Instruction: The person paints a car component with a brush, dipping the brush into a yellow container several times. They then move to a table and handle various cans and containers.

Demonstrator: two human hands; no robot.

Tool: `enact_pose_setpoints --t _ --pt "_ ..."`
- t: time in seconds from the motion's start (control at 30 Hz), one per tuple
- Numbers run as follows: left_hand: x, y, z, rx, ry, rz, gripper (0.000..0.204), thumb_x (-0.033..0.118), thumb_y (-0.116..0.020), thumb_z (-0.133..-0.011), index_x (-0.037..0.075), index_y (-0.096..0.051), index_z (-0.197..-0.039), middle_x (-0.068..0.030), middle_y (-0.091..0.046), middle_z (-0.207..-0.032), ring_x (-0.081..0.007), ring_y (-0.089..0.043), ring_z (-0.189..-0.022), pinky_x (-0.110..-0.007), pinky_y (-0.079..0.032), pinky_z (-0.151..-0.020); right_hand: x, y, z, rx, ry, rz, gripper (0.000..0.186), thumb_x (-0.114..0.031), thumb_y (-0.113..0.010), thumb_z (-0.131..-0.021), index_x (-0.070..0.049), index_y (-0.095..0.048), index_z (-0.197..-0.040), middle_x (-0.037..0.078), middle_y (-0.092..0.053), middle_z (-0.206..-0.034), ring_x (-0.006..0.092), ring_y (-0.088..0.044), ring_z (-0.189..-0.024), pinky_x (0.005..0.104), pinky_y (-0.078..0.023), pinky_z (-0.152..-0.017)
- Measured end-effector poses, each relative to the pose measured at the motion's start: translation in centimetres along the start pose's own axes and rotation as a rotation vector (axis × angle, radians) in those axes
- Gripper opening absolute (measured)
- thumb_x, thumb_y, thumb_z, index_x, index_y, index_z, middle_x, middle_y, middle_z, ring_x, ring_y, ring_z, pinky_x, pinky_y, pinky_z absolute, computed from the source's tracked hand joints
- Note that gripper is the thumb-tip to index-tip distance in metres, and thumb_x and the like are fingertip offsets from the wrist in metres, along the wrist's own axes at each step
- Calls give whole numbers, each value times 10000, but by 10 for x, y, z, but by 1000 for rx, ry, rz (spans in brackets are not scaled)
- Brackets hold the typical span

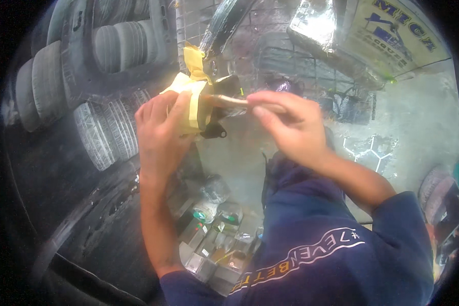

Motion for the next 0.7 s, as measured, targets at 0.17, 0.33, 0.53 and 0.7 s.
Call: enact_pose_setpoints --t 0.17,0.33,0.53,0.7 --pt "7 1 0 28 -48 -63 664 104 -831 -642 125 -656 -1282 -50 -623 -1169 -272 -603 -1101 -445 -432 -971 12 -22 -10 39 -480 -380 189 -91 -653 -971 -27 -739 -1127 58 -765 -913 93 -710 -858 266 -558 -741" --pt "23 6 -5 46 -61 -62 722 88 -840 -613 111 -658 -1311 -58 -626 -1173 -275 -605 -1111 -445 -429 -983 31 -60 -20 68 -400 -319 223 -155 -690 -935 -6 -733 -1096 63 -753 -835 85 -701 -750 282 -545 -640" --pt "17 -7 -6 9 -67 -69 699 105 -840 -621 106 -658 -1296 -52 -618 -1167 -274 -591 -1111 -441 -410 -999 23 -57 -14 142 -258 4 220 -165 -683 -895 -8 -732 -1040 187 -746 -861 265 -719 -667 382 -555 -640" --pt "16 -13 -6 -59 -54 -129 719 132 -850 -636 122 -637 -1323 -50 -601 -1206 -276 -570 -1136 -444 -406 -1001 37 -39 -10 180 -210 154 216 -174 -675 -893 -4 -732 -1013 183 -749 -874 313 -729 -702 393 -570 -676"
Point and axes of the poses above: each hand's wrist, its own z-axis away from the middle knuckle, its own y-axis out of the back of the hand, x = y × z, the point moved 1 cm from there along -z, towards the middle knuckle
